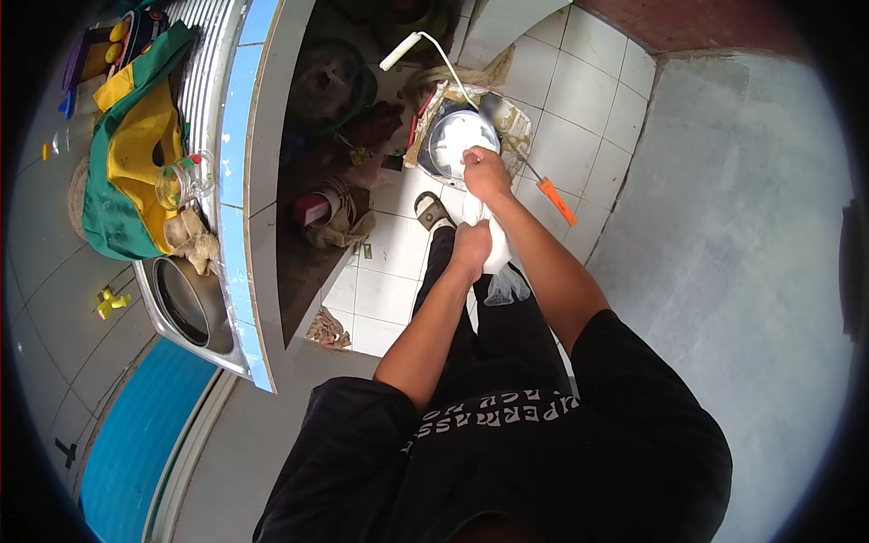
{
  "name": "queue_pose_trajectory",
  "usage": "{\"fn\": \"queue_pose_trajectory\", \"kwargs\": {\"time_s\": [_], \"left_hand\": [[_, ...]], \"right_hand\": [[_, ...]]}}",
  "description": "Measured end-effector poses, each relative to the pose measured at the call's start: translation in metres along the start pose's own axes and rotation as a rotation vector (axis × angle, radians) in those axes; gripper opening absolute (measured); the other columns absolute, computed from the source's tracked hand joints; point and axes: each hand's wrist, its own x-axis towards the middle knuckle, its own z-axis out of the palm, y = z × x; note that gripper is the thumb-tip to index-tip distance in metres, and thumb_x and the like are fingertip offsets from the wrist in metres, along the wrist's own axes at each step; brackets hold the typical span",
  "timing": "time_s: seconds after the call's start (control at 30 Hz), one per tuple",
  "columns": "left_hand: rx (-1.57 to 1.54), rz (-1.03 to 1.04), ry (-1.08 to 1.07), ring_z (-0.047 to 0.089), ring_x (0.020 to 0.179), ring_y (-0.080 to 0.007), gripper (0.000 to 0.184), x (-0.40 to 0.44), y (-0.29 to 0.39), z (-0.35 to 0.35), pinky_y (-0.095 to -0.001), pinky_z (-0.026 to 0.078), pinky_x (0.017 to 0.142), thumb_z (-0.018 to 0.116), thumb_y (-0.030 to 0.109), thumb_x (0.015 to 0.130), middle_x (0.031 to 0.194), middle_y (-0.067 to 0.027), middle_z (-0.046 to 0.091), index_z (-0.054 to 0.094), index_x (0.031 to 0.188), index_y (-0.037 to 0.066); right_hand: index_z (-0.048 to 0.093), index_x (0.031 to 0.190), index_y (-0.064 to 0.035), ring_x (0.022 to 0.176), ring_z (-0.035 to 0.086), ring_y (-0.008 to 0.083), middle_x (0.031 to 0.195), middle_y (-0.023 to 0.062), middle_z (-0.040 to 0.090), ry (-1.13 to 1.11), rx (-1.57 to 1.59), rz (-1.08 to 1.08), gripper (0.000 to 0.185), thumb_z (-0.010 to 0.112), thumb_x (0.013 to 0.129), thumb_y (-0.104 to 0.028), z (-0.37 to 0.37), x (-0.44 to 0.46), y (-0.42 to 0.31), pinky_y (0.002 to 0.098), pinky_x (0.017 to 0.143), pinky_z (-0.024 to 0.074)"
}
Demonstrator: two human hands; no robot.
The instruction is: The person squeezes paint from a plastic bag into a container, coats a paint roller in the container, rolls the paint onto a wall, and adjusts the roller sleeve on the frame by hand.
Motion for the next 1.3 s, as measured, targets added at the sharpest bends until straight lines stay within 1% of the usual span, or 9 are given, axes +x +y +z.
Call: {"fn": "queue_pose_trajectory", "kwargs": {"time_s": [0.2, 0.53, 0.6, 0.63, 0.7, 0.83, 1.0, 1.1, 1.3], "left_hand": [[-0.082, 0.015, -0.124, 0.058, 0.088, -0.0255, 0.052, 0.020, -0.019, -0.005, -0.0368, 0.046, 0.074, 0.051, 0.020, 0.088, 0.100, -0.0269, 0.058, 0.041, 0.116, -0.023], [-0.032, 0.069, -0.044, 0.060, 0.076, -0.0252, 0.043, -0.001, -0.006, -0.002, -0.0383, 0.047, 0.064, 0.051, 0.016, 0.086, 0.091, -0.0241, 0.062, 0.050, 0.109, -0.020], [-0.045, 0.077, -0.061, 0.061, 0.075, -0.0248, 0.038, 0.000, -0.006, -0.006, -0.0379, 0.046, 0.063, 0.051, 0.016, 0.086, 0.089, -0.0221, 0.063, 0.056, 0.105, -0.017], [-0.044, 0.080, -0.066, 0.061, 0.075, -0.0248, 0.038, -0.003, -0.005, -0.008, -0.0379, 0.046, 0.063, 0.051, 0.016, 0.086, 0.089, -0.0221, 0.063, 0.056, 0.105, -0.017], [-0.023, 0.108, -0.106, 0.062, 0.076, -0.0252, 0.037, -0.011, 0.001, -0.013, -0.0380, 0.046, 0.063, 0.051, 0.015, 0.086, 0.088, -0.0212, 0.064, 0.057, 0.106, -0.015], [0.092, 0.170, 0.003, 0.062, 0.075, -0.0260, 0.036, -0.015, 0.002, -0.013, -0.0392, 0.047, 0.065, 0.051, 0.016, 0.085, 0.088, -0.0204, 0.065, 0.058, 0.106, -0.012], [0.031, 0.102, -0.054, 0.063, 0.080, -0.0274, 0.039, -0.015, 0.007, -0.012, -0.0384, 0.048, 0.067, 0.050, 0.016, 0.086, 0.091, -0.0220, 0.065, 0.056, 0.108, -0.016], [0.025, 0.085, -0.088, 0.060, 0.078, -0.0220, 0.035, -0.016, -0.001, -0.013, -0.0352, 0.047, 0.067, 0.048, 0.013, 0.090, 0.092, -0.0179, 0.062, 0.052, 0.111, -0.014], [0.001, 0.157, -0.024, 0.063, 0.080, -0.0290, 0.038, -0.029, 0.007, -0.011, -0.0389, 0.047, 0.067, 0.050, 0.015, 0.086, 0.093, -0.0229, 0.064, 0.055, 0.107, -0.015]], "right_hand": [[0.066, 0.084, -0.0052, 0.073, 0.063, 0.0244, 0.077, 0.0134, 0.066, 0.049, 0.041, 0.006, 0.025, 0.049, 0.089, -0.022, 0.006, 0.003, 0.011, 0.0356, 0.069, 0.0466], [0.067, 0.086, -0.0036, 0.075, 0.064, 0.0311, 0.079, 0.0185, 0.066, 0.060, -0.025, -0.038, 0.025, 0.048, 0.087, -0.020, -0.007, -0.006, -0.006, 0.0383, 0.070, 0.0474], [0.065, 0.087, -0.0034, 0.083, 0.063, 0.0392, 0.085, 0.0224, 0.065, 0.067, 0.026, -0.035, 0.023, 0.050, 0.088, -0.021, -0.006, -0.010, -0.001, 0.0434, 0.074, 0.0478], [0.065, 0.087, -0.0034, 0.083, 0.063, 0.0392, 0.085, 0.0224, 0.065, 0.072, 0.025, -0.037, 0.023, 0.050, 0.088, -0.021, -0.006, -0.014, 0.000, 0.0434, 0.074, 0.0478], [0.067, 0.086, -0.0030, 0.076, 0.064, 0.0296, 0.080, 0.0180, 0.066, 0.085, 0.037, -0.058, 0.026, 0.047, 0.088, -0.020, -0.009, -0.015, -0.002, 0.0374, 0.071, 0.0475], [0.066, 0.086, -0.0026, 0.075, 0.064, 0.0289, 0.080, 0.0174, 0.066, 0.061, 0.018, -0.043, 0.026, 0.047, 0.088, -0.020, -0.013, -0.016, -0.009, 0.0368, 0.071, 0.0476], [0.066, 0.086, -0.0020, 0.074, 0.064, 0.0290, 0.078, 0.0173, 0.066, 0.078, -0.012, -0.069, 0.026, 0.048, 0.089, -0.021, -0.011, -0.017, -0.003, 0.0363, 0.070, 0.0473], [0.066, 0.086, -0.0017, 0.075, 0.064, 0.0293, 0.078, 0.0175, 0.066, 0.084, -0.083, -0.050, 0.026, 0.048, 0.089, -0.020, -0.009, -0.016, -0.001, 0.0363, 0.070, 0.0471], [0.066, 0.085, -0.0014, 0.074, 0.064, 0.0295, 0.076, 0.0179, 0.065, 0.055, 0.002, -0.065, 0.026, 0.048, 0.089, -0.020, -0.009, -0.021, -0.005, 0.0365, 0.070, 0.0469]]}}
